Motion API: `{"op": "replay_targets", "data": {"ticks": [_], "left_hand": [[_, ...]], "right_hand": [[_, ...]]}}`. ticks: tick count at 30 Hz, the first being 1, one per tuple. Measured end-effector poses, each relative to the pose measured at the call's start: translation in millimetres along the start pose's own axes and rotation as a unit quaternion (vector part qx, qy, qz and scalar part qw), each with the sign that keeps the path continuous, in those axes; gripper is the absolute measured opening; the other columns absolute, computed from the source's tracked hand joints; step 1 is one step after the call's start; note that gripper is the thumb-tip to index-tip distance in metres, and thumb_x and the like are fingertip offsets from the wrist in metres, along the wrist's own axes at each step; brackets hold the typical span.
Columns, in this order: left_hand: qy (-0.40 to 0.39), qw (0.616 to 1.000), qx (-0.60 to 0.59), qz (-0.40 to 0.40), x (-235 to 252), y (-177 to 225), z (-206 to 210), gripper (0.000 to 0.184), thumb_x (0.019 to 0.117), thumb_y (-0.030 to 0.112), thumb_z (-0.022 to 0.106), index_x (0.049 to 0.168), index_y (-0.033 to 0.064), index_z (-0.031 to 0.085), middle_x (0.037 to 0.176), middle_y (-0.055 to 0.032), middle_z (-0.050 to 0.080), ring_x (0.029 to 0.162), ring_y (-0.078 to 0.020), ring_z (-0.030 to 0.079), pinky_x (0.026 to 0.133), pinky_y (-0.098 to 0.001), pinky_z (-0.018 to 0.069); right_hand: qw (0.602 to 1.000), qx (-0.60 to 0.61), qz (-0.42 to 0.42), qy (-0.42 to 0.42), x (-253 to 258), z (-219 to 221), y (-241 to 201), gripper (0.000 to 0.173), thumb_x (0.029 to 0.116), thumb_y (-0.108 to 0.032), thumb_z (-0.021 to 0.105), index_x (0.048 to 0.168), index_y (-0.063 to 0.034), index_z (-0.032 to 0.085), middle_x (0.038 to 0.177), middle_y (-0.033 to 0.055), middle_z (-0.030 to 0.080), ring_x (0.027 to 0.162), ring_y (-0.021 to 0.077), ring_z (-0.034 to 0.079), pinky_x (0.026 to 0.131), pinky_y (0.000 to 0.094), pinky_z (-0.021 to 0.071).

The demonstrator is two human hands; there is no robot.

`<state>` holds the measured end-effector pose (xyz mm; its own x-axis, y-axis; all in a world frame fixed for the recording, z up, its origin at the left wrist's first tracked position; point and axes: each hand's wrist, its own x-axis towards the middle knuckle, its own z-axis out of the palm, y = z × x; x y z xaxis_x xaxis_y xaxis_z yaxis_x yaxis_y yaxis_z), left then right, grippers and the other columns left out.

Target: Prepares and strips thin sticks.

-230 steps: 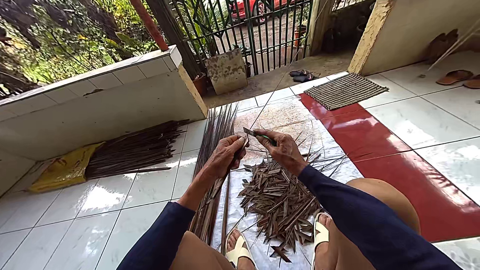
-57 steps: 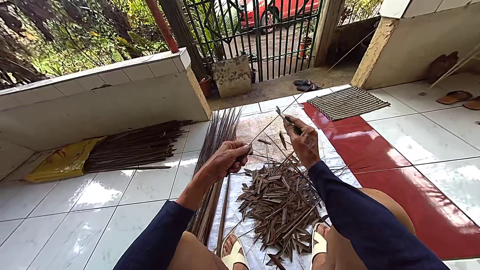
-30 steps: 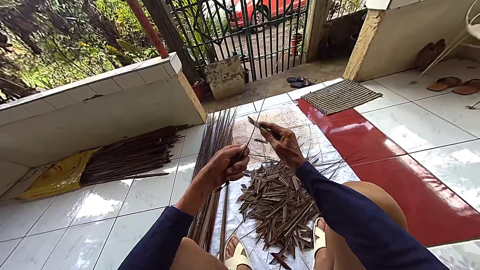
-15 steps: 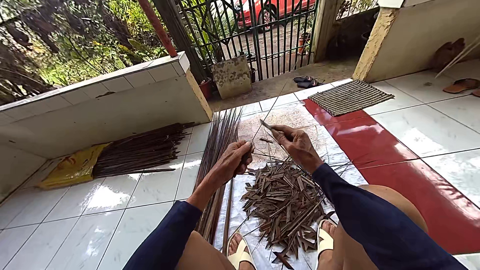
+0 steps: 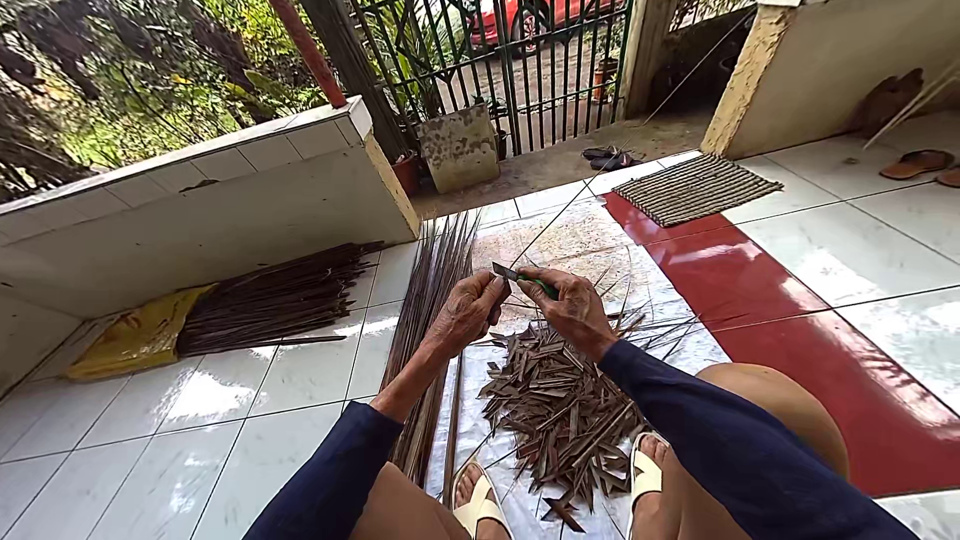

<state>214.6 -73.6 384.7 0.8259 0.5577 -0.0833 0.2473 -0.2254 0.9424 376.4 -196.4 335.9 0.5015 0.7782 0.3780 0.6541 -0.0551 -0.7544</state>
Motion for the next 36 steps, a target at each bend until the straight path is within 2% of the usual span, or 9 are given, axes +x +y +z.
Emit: {"op": "replay_targets", "data": {"ticks": [9, 13, 16, 21, 26, 28, 30, 33, 36], "left_hand": [[-0.018, 0.999, -0.037, -0.012, -4, 2, -2, 0.032, 0.1119, 0.031, 0.045, 0.1, 0.005, 0.06, 0.064, -0.0087, 0.055, 0.043, -0.0122, 0.045, 0.039, -0.0222, 0.0376], [-0.025, 0.999, -0.035, -0.017, -7, -1, -5, 0.032, 0.1118, 0.03, 0.045, 0.102, 0.0043, 0.061, 0.064, -0.0083, 0.055, 0.043, -0.012, 0.046, 0.039, -0.0218, 0.0382], [-0.025, 0.998, -0.05, -0.038, -9, 0, -6, 0.031, 0.1118, 0.031, 0.045, 0.103, 0.005, 0.061, 0.064, -0.0073, 0.055, 0.043, -0.0111, 0.046, 0.038, -0.021, 0.0382], [-0.012, 0.991, -0.118, -0.067, -10, -2, -10, 0.031, 0.1121, 0.03, 0.044, 0.104, 0.0045, 0.059, 0.066, -0.0069, 0.054, 0.043, -0.0104, 0.045, 0.039, -0.0204, 0.0381], [-0.005, 0.979, -0.195, -0.066, -2, -1, -6, 0.028, 0.1125, 0.024, 0.042, 0.117, 0.0021, 0.06, 0.073, -0.0105, 0.059, 0.05, -0.0135, 0.055, 0.046, -0.024, 0.0491], [-0.005, 0.977, -0.207, -0.057, 1, 0, -4, 0.029, 0.113, 0.022, 0.04, 0.119, 0.0011, 0.058, 0.076, -0.0135, 0.063, 0.054, -0.0168, 0.06, 0.05, -0.0273, 0.054], [0.004, 0.977, -0.205, -0.057, 2, 2, -5, 0.029, 0.113, 0.023, 0.04, 0.123, 0.002, 0.057, 0.079, -0.0145, 0.065, 0.057, -0.0187, 0.063, 0.052, -0.0296, 0.0563], [0.013, 0.981, -0.184, -0.056, 7, 4, 0, 0.03, 0.1124, 0.027, 0.043, 0.129, 0.0064, 0.058, 0.081, -0.0124, 0.067, 0.058, -0.019, 0.064, 0.049, -0.0307, 0.0551], [0.004, 0.977, -0.204, -0.056, 13, 11, 9, 0.027, 0.1121, 0.026, 0.043, 0.12, 0.0074, 0.06, 0.07, -0.0058, 0.058, 0.047, -0.0124, 0.052, 0.041, -0.0249, 0.0448]], "right_hand": [[0.998, 0.037, 0.029, 0.035, 11, -8, 2, 0.03, 0.104, -0.044, 0.059, 0.126, -0.0302, 0.074, 0.101, -0.0036, 0.075, 0.079, 0.0129, 0.067, 0.072, 0.0443, 0.0543], [0.995, 0.058, 0.057, 0.063, 26, -12, 17, 0.034, 0.1036, -0.046, 0.058, 0.128, -0.028, 0.073, 0.096, -0.0003, 0.075, 0.08, 0.0163, 0.068, 0.074, 0.0478, 0.0545], [0.988, 0.087, 0.07, 0.104, 36, -23, 27, 0.035, 0.1047, -0.043, 0.057, 0.129, -0.0243, 0.073, 0.083, 0.0034, 0.07, 0.066, 0.018, 0.061, 0.065, 0.0453, 0.0512], [0.971, 0.142, 0.105, 0.163, 46, -40, 40, 0.037, 0.1066, -0.041, 0.054, 0.13, -0.0171, 0.07, 0.083, 0.0054, 0.066, 0.065, 0.0176, 0.055, 0.064, 0.041, 0.0478], [0.968, 0.189, 0.163, 0.026, 35, -33, 39, 0.044, 0.1074, -0.047, 0.05, 0.127, -0.012, 0.068, 0.084, 0.0061, 0.062, 0.064, 0.0172, 0.053, 0.059, 0.0379, 0.046], [0.967, 0.187, 0.17, -0.022, 30, -27, 35, 0.043, 0.1029, -0.048, 0.059, 0.126, -0.0124, 0.068, 0.085, 0.0075, 0.063, 0.065, 0.0186, 0.053, 0.06, 0.0396, 0.0459], [0.971, 0.183, 0.148, -0.038, 28, -17, 34, 0.036, 0.099, -0.036, 0.069, 0.124, -0.0099, 0.069, 0.088, 0.0098, 0.066, 0.07, 0.02, 0.058, 0.064, 0.0418, 0.0499], [0.973, 0.205, 0.104, -0.02, 26, -11, 26, 0.021, 0.0975, -0.018, 0.068, 0.115, -0.0082, 0.074, 0.094, 0.0068, 0.071, 0.076, 0.0136, 0.062, 0.071, 0.0356, 0.0532], [0.971, 0.224, 0.087, -0.013, 27, -17, 24, 0.023, 0.0996, -0.023, 0.066, 0.117, -0.0114, 0.075, 0.097, 0.0021, 0.073, 0.077, 0.0075, 0.063, 0.072, 0.029, 0.0518]]}}
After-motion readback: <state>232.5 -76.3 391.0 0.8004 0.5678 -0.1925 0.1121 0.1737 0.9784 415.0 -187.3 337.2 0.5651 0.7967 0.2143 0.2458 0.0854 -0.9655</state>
